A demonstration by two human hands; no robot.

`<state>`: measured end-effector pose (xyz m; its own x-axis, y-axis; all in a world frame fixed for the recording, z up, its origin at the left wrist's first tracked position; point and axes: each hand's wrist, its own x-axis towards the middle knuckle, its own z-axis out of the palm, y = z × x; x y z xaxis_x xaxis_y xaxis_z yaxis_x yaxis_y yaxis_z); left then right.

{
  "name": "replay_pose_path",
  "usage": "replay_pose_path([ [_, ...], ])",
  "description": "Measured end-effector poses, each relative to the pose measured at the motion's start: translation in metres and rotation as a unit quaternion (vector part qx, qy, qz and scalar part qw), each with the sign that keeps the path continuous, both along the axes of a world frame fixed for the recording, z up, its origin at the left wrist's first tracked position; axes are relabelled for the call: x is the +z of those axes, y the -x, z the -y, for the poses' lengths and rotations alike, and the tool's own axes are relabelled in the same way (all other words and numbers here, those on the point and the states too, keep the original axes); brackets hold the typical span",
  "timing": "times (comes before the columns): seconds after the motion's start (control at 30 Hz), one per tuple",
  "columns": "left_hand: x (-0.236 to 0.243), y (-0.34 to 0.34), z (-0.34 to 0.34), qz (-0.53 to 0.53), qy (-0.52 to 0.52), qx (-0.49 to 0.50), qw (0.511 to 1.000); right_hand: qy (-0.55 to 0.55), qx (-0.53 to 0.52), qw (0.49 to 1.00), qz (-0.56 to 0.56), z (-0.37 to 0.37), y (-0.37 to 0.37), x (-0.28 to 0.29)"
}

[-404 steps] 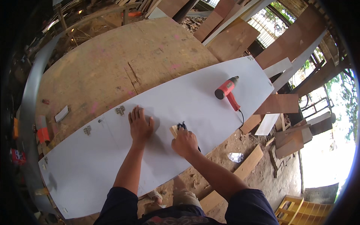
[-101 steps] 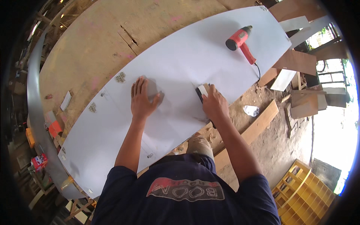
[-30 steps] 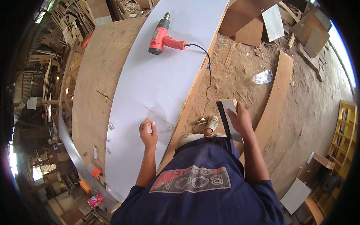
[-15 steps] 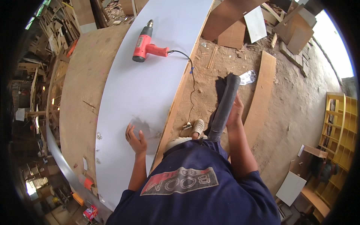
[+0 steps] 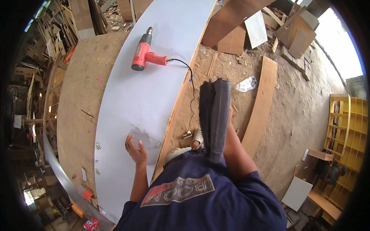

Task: The person applies a white veneer sheet to a wooden board, using a heat gun to activate the adhesive and a block to press the surface flat.

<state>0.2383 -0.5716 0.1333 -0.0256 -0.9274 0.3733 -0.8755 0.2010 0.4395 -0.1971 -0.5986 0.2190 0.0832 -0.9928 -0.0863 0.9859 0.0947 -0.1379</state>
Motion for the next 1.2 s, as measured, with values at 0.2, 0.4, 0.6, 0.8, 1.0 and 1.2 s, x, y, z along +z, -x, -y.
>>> replay_pose_path([
  [0.2,0.002,-0.001,-0.003,0.01,0.015,-0.006,1.0,-0.141,0.007,0.981,-0.136,-0.007,-0.002,0.001],
  [0.4,0.03,0.039,0.015,-0.121,0.032,-0.074,0.989,-0.139,-0.016,0.961,-0.238,-0.006,-0.021,0.025],
  [0.6,0.149,0.161,0.055,-0.301,-0.069,-0.318,0.897,-0.15,-0.052,0.925,-0.344,-0.008,-0.05,0.032],
  [0.8,0.165,0.213,0.043,-0.265,-0.131,-0.395,0.87,-0.145,-0.121,0.883,-0.429,-0.014,-0.059,0.037],
  [1.0,0.148,0.202,0.003,-0.236,-0.131,-0.427,0.863,-0.17,-0.211,0.85,-0.452,-0.019,-0.025,0.02],
  [1.2,0.133,0.162,0.002,-0.228,-0.189,-0.377,0.878,-0.212,-0.358,0.812,-0.408,-0.019,0.01,0.038],
])
